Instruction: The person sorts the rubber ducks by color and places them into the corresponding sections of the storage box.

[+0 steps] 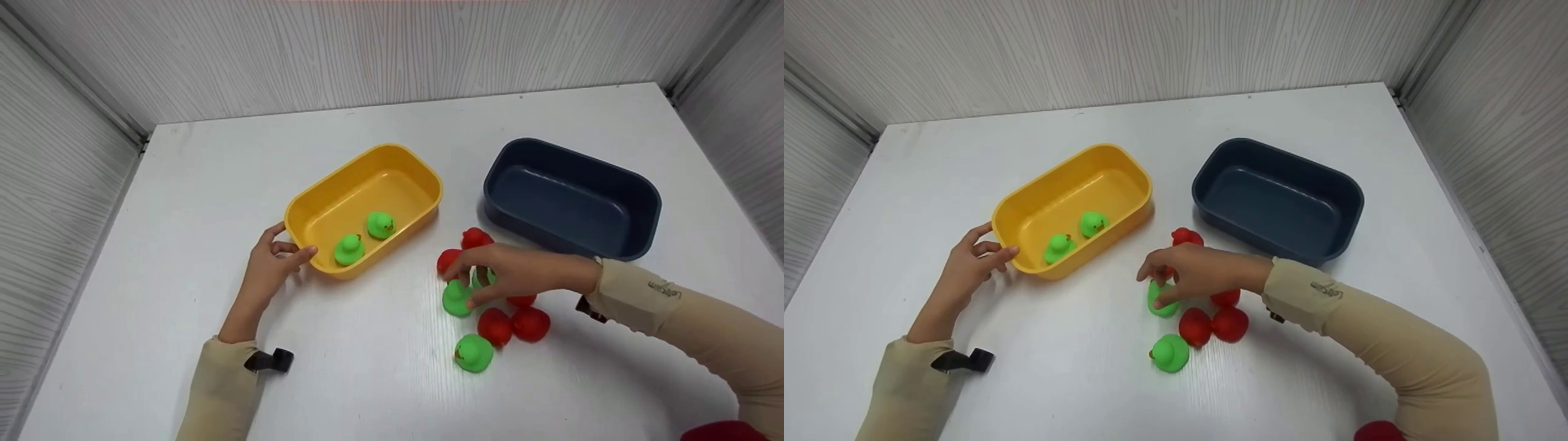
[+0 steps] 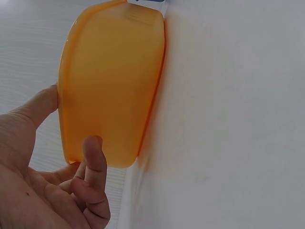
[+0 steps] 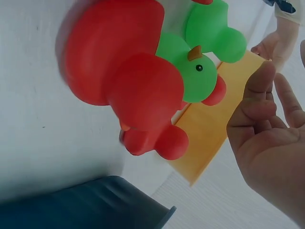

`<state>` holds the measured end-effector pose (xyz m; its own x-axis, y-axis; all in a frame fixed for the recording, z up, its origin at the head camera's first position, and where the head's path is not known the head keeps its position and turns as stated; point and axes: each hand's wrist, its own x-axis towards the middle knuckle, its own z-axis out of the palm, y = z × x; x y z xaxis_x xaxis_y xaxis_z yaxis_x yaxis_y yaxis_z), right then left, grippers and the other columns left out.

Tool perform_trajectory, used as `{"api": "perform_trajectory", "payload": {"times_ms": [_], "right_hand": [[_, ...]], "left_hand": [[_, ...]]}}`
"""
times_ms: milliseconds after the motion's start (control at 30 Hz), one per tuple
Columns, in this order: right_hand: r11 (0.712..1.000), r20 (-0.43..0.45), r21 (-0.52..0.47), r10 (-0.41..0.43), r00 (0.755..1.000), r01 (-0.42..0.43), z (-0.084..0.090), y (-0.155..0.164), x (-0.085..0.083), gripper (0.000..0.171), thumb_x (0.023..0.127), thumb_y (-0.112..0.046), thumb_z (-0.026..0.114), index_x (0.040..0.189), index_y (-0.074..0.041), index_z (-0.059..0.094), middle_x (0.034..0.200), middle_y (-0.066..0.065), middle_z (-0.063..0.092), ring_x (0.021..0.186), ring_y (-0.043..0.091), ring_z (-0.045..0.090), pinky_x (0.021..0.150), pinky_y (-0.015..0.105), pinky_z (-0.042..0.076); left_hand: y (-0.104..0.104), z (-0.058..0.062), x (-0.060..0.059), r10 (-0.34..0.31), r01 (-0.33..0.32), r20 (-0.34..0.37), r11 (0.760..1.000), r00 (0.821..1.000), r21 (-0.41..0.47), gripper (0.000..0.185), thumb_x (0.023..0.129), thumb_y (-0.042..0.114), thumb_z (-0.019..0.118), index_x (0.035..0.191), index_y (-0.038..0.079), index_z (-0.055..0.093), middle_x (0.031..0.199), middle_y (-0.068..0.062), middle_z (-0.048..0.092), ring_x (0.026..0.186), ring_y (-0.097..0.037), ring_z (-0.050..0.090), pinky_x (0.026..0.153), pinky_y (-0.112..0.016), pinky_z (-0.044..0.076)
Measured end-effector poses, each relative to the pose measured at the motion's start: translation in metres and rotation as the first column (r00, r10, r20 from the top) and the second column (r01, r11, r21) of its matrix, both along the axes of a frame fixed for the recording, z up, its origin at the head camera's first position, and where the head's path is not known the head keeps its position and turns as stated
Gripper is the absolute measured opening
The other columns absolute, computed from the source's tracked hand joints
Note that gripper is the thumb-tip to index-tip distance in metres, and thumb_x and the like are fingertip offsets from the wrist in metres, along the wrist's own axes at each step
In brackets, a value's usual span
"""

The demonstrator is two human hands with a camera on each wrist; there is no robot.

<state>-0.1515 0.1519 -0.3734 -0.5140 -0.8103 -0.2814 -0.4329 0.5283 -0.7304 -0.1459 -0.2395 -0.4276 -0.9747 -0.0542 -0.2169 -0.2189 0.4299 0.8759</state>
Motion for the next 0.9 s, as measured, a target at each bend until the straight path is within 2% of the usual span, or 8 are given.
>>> {"api": "perform_trajectory", "payload": {"times_ms": [167, 333, 467, 633, 900], "right_hand": [[0.999, 0.031, -0.027, 0.026, 0.999, -0.025, 0.0, 0.008, 0.011, 0.046, 0.084, -0.027, 0.076, 0.125, -0.015, 0.06, 0.102, 0.006, 0.064, 0.081, 0.014, 0.056, 0.071, 0.024, 0.05], [0.998, 0.054, -0.05, 0.044, 0.998, -0.042, -0.008, 0.013, 0.022, 0.044, 0.085, -0.027, 0.075, 0.124, -0.012, 0.061, 0.098, 0.006, 0.065, 0.076, 0.009, 0.054, 0.069, 0.022, 0.048], [0.999, 0.066, -0.008, 0.038, 0.997, -0.038, -0.016, 0.014, 0.031, 0.043, 0.085, -0.03, 0.074, 0.123, -0.016, 0.061, 0.097, 0.0, 0.066, 0.079, 0.009, 0.054, 0.073, 0.022, 0.047], [0.997, -0.009, 0.057, 0.06, 0.998, -0.059, -0.022, 0.012, 0.04, 0.041, 0.085, -0.031, 0.074, 0.122, -0.019, 0.063, 0.097, -0.006, 0.063, 0.09, 0.009, 0.053, 0.079, 0.023, 0.046], [0.994, -0.084, 0.056, 0.101, 0.991, -0.097, -0.03, 0.011, 0.045, 0.039, 0.083, -0.031, 0.076, 0.119, -0.021, 0.065, 0.099, -0.01, 0.064, 0.092, 0.008, 0.051, 0.08, 0.022, 0.044]], "left_hand": [[0.0, 0.0, 0.0, 0.0, 0.0, 0.002, 1.0, 1.0, -0.008, 0.083, 0.084, 0.037, 0.074, 0.15, 0.01, 0.03, 0.099, -0.006, 0.062, 0.076, -0.014, 0.059, 0.072, -0.026, 0.048], [0.0, 0.0, -0.001, 0.001, -0.001, 0.006, 1.0, 1.0, -0.008, 0.084, 0.084, 0.039, 0.074, 0.15, 0.011, 0.029, 0.1, -0.006, 0.062, 0.077, -0.014, 0.059, 0.073, -0.027, 0.048], [0.0, -0.001, -0.002, 0.002, -0.002, 0.01, 1.0, 1.0, -0.014, 0.085, 0.084, 0.04, 0.073, 0.15, 0.011, 0.029, 0.101, -0.007, 0.062, 0.076, -0.014, 0.058, 0.073, -0.026, 0.047], [0.0, -0.001, -0.001, -0.001, 0.001, -0.001, 1.0, 1.0, -0.001, 0.083, 0.084, 0.038, 0.073, 0.15, 0.01, 0.029, 0.101, -0.007, 0.062, 0.079, -0.013, 0.06, 0.073, -0.024, 0.05], [0.0, 0.0, -0.001, -0.002, 0.002, 0.008, 1.0, 1.0, 0.002, 0.085, 0.084, 0.041, 0.073, 0.15, 0.011, 0.029, 0.103, -0.007, 0.061, 0.082, -0.016, 0.061, 0.074, -0.023, 0.051]]}}
